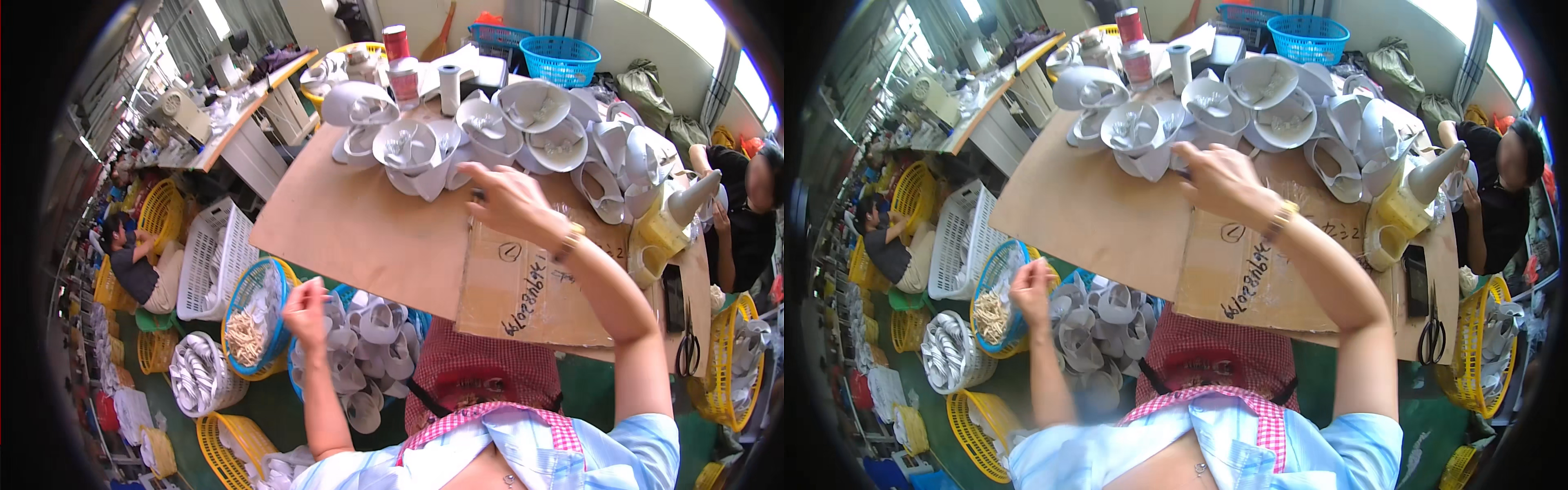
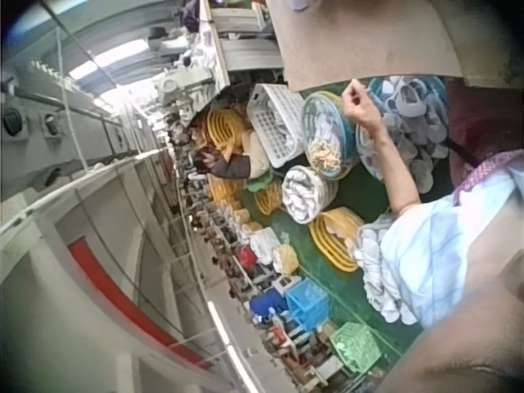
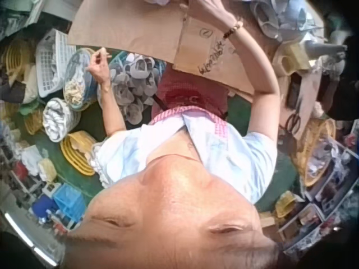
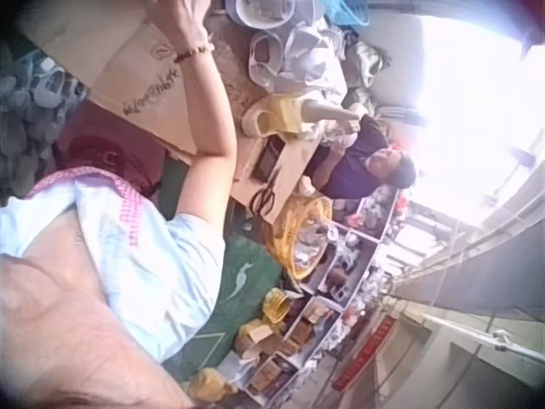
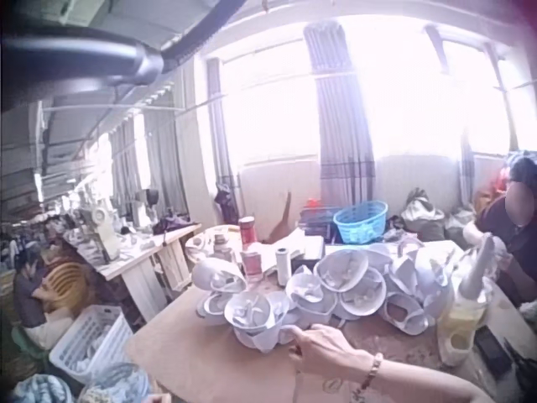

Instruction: The person takes shoe components from a basket, applies adhesive to the inside and edges of the pieces with an applicator brush, picks up a fallen piece from the floor, and places the glued shoe uppers onto the table.

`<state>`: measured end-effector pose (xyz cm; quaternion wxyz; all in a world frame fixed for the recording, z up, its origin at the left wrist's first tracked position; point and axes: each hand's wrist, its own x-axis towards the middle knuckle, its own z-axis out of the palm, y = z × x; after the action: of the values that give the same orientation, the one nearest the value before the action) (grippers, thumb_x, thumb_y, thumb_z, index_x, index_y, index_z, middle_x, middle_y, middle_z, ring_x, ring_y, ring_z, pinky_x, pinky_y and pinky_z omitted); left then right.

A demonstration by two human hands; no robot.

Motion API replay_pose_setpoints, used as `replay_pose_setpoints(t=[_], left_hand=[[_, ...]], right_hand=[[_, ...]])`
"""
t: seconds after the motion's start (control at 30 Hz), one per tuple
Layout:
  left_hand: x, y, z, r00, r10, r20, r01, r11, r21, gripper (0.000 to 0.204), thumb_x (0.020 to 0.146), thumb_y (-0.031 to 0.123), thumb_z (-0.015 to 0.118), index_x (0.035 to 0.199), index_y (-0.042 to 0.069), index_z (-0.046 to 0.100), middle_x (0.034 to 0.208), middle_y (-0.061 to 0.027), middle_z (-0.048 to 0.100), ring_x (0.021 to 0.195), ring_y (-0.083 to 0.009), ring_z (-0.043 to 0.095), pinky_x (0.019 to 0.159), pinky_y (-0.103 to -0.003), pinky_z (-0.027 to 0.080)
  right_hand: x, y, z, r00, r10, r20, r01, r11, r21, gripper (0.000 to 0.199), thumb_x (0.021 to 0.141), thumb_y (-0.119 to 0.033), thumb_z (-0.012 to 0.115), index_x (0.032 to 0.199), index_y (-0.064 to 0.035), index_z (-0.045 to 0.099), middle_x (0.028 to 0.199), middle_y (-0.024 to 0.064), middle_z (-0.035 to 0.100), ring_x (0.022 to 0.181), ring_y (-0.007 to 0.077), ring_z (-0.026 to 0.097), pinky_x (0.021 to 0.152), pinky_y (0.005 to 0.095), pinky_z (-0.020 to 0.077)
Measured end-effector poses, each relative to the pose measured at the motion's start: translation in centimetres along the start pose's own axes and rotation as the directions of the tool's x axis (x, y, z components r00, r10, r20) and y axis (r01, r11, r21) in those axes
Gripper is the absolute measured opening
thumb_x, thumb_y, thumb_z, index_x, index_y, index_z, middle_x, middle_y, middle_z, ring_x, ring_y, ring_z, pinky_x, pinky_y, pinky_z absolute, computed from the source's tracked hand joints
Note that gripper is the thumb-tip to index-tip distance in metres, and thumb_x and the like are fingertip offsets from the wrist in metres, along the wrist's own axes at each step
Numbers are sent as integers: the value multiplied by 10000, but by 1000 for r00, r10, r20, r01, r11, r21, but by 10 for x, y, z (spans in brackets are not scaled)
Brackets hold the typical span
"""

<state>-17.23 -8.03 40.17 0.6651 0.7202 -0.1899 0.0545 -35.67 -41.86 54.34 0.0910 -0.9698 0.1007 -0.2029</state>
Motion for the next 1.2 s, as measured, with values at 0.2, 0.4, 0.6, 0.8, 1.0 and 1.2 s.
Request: replay_pose_setpoints(t=[0.2, 0.4, 0.6, 0.8, 1.0, 1.2], left_hand=[[5, 84, 127, 789, 480, 383, -608, 700, 374, 233, 902, 196, 627, 1118, 120, 673, 969, -141, 691, 957, -305, 635, 885, -440, 478], [70, 72, 176, 559, 595, 578, -812, 249, 528, 248, 855, 200, 640, 1093, 131, 661, 1048, -124, 666, 1082, -277, 597, 1006, -469, 407], [87, 63, 203, 688, 392, 611, -715, 507, 481, 273, 850, 22, 543, 1111, 43, 617, 978, -176, 663, 917, -347, 635, 893, -429, 480], [-16, 121, 240, 409, 722, 558, -907, 391, 159, 399, 758, -79, 513, 1129, 47, 588, 1227, -160, 584, 1136, -344, 566, 1002, -388, 429], [-1, 116, 263, 501, 654, 567, -865, 392, 313, 211, 806, 29, 527, 976, 86, 637, 858, -120, 625, 823, -300, 611, 768, -409, 479], [-4, 140, 263, 666, 650, 364, -727, 676, 123, 208, 876, 41, 565, 1073, 56, 633, 1008, -145, 669, 958, -308, 625, 799, -372, 496]], right_hand=[[74, 15, 53, 991, 91, 97, -91, 996, 0, 273, 781, -128, 560, 1038, -50, 610, 848, 180, 683, 834, 345, 672, 725, 438, 520], [-20, 15, -5, 974, -218, 61, 203, 959, 198, 155, 719, -105, 608, 871, -79, 608, 732, 164, 622, 770, 356, 619, 685, 446, 497], [-124, 38, -72, 979, -152, 133, 91, 921, 377, 172, 694, -84, 635, 850, -67, 565, 751, 100, 585, 823, 296, 566, 732, 406, 474], [-169, 57, -78, 964, -62, 257, -51, 910, 412, 181, 710, -60, 606, 886, -55, 564, 786, 113, 587, 836, 305, 561, 775, 411, 462], [-174, 66, -77, 966, -21, 259, -49, 964, 262, 155, 751, -65, 597, 905, -55, 580, 779, 134, 579, 862, 328, 567, 817, 421, 453], [-184, 35, -86, 934, 285, 214, -306, 949, 71, 433, 822, -308, 650, 1170, -67, 558, 745, 166, 633, 755, 355, 622, 707, 449, 478]])
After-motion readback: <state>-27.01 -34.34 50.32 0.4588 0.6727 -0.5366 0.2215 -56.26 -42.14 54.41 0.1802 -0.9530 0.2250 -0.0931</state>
